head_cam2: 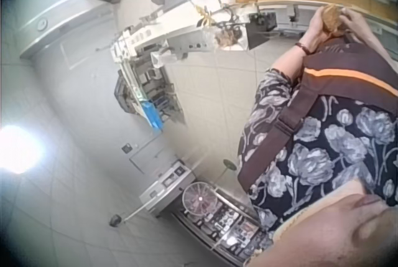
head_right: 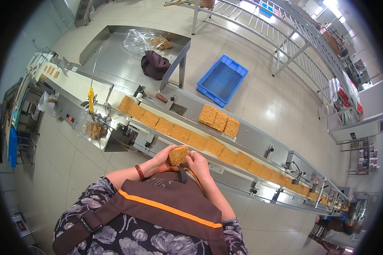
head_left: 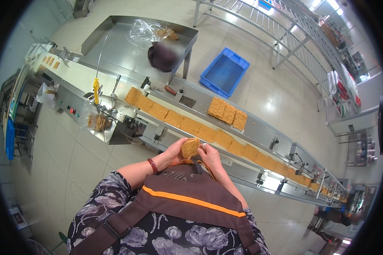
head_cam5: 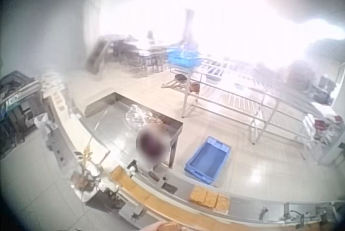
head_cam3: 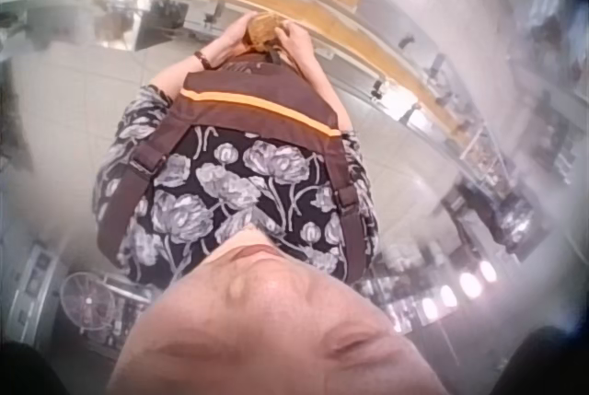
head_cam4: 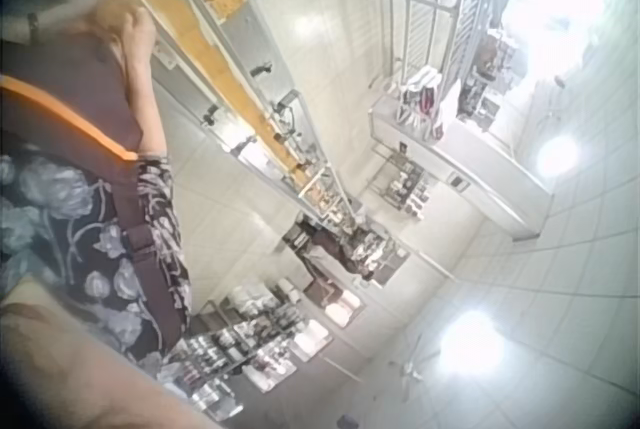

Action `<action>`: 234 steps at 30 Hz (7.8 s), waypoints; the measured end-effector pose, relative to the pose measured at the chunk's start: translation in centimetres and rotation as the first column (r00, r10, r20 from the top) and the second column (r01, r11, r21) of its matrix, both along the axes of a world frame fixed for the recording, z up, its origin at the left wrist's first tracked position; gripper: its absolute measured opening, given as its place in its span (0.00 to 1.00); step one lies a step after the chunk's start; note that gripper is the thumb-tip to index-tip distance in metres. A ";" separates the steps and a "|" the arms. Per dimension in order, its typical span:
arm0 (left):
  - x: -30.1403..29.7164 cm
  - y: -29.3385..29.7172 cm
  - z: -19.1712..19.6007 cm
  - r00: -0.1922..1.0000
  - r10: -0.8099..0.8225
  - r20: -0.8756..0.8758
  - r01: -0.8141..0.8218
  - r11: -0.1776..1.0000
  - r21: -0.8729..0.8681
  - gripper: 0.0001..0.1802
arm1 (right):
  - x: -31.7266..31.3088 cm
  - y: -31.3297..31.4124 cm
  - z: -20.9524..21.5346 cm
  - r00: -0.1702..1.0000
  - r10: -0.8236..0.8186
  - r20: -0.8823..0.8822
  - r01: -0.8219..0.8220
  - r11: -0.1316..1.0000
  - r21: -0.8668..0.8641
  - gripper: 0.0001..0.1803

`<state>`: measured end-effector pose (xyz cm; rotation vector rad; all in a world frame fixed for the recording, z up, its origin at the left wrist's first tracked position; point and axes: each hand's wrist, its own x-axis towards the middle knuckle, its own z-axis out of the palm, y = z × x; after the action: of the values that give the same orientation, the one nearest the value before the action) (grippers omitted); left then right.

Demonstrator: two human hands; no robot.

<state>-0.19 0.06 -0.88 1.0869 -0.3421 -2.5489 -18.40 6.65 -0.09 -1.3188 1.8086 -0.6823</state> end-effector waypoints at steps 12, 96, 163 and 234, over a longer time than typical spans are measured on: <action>1.9 -0.7 0.2 0.996 0.072 -0.049 -0.072 0.997 0.000 0.24 | 1.8 -1.3 -0.7 0.998 0.033 0.054 -0.031 0.999 -0.040 0.16; -1.5 1.7 -0.1 0.991 0.073 0.108 -0.083 0.992 0.094 0.21 | -7.5 -4.0 -5.7 0.650 -0.382 -0.657 0.306 0.923 -0.234 0.19; 3.7 0.4 0.7 0.978 0.209 0.026 -0.209 0.978 0.009 0.20 | -0.6 -2.1 -3.4 0.272 -0.618 0.738 0.427 0.764 0.483 0.07; 8.7 -2.2 -1.4 0.981 0.193 0.021 -0.194 0.977 0.087 0.20 | 7.7 -4.8 -4.9 0.982 -0.184 0.042 0.188 0.972 -0.142 0.12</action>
<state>8.54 -2.09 -2.31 1.1096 -0.1198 -2.4046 -10.71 1.88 -5.00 -1.2348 1.9058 -0.9457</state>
